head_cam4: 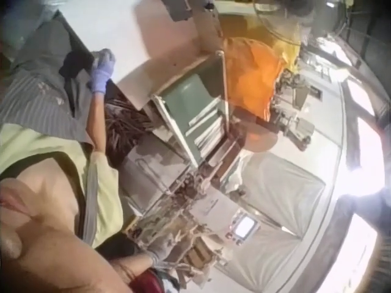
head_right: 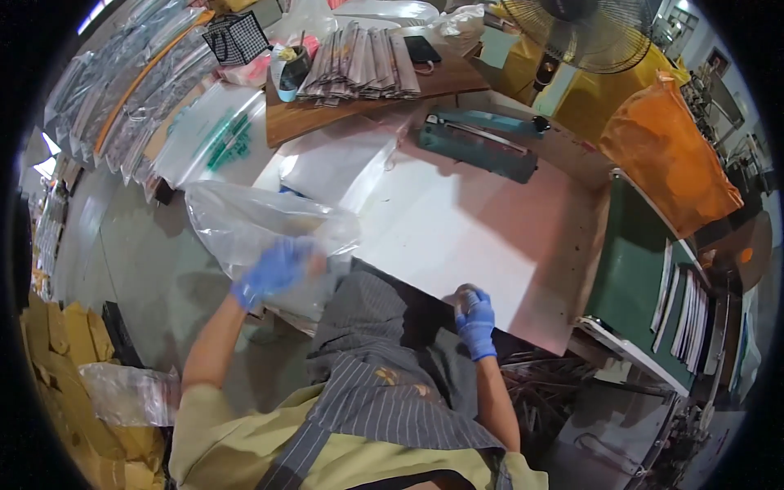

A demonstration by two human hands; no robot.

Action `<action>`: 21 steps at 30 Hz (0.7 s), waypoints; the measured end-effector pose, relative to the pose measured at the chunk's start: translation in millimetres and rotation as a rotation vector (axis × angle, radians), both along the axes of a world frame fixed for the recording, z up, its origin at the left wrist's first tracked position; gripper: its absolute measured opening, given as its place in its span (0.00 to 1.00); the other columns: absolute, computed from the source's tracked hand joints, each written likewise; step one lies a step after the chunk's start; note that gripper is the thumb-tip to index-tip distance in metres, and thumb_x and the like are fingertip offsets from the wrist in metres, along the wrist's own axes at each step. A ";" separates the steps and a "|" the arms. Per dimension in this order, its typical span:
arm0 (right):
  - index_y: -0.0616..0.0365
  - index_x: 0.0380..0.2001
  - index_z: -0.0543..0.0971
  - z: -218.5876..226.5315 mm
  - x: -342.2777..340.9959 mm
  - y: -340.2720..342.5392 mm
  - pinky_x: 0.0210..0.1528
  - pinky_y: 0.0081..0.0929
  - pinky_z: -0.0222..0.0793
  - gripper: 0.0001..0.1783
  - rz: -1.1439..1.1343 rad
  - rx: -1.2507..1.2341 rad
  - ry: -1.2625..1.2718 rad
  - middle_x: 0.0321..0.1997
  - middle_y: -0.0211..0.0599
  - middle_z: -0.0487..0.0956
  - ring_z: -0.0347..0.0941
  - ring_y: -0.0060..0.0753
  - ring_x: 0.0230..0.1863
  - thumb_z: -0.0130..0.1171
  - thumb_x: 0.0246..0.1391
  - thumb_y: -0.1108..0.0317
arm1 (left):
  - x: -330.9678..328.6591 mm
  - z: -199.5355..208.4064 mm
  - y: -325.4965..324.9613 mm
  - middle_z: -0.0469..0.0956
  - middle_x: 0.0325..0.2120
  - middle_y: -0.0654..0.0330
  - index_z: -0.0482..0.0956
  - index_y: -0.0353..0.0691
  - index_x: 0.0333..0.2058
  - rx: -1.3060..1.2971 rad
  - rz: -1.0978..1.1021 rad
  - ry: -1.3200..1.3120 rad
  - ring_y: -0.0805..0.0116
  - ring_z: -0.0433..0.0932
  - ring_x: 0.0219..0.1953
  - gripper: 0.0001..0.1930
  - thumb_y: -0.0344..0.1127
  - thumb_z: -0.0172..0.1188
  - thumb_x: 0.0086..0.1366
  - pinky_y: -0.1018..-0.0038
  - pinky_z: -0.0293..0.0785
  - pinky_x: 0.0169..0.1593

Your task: Packaging bundles of chopsticks into larger plastic bags and sealing them using a heat sealer.

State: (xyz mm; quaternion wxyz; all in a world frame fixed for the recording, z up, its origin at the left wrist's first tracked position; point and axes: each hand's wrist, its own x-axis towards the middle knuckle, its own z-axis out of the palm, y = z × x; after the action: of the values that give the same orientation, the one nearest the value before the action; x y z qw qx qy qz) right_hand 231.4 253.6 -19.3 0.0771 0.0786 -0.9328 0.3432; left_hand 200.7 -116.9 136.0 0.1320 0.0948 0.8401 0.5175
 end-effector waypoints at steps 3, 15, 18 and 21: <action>0.59 0.45 0.69 23.0 -33.1 -66.1 0.45 0.31 0.68 0.20 0.009 -0.314 -0.208 0.45 0.47 0.71 0.70 0.40 0.44 0.56 0.46 0.68 | -77.6 14.6 -19.2 0.69 0.43 0.54 0.72 0.42 0.41 -0.711 -0.045 0.724 0.61 0.64 0.50 0.19 0.42 0.59 0.51 0.65 0.61 0.51; 0.62 0.25 0.75 27.7 -62.7 -308.1 0.27 0.25 0.63 0.05 0.448 -0.800 -0.582 0.19 0.33 0.72 0.64 0.20 0.23 0.55 0.41 0.72 | -31.4 -65.9 -280.2 0.70 0.41 0.55 0.75 0.40 0.32 -0.586 0.839 0.238 0.59 0.70 0.41 0.10 0.32 0.58 0.48 0.67 0.69 0.42; 0.57 0.14 0.68 91.2 -79.5 -312.0 0.26 0.18 0.61 0.08 0.230 -0.975 -0.831 0.18 0.20 0.66 0.61 0.12 0.25 0.54 0.41 0.77 | -17.5 -87.1 -360.8 0.74 0.34 0.60 0.76 0.39 0.35 0.041 0.987 0.290 0.71 0.73 0.34 0.12 0.23 0.52 0.51 0.73 0.72 0.35; 0.53 0.12 0.60 102.6 -87.7 -303.8 0.22 0.18 0.57 0.14 0.425 -0.886 -0.488 0.15 0.19 0.60 0.56 0.11 0.21 0.52 0.40 0.78 | 26.9 -86.4 -393.0 0.75 0.33 0.60 0.74 0.37 0.38 0.335 1.130 0.404 0.73 0.73 0.34 0.13 0.23 0.52 0.51 0.77 0.72 0.36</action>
State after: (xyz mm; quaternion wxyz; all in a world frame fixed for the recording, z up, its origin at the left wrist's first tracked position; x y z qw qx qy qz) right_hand 143.7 -50.3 83.3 -0.1867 0.1435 -0.6534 0.7195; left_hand 227.6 -509.9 49.5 -0.3404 -0.2487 0.6762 0.6042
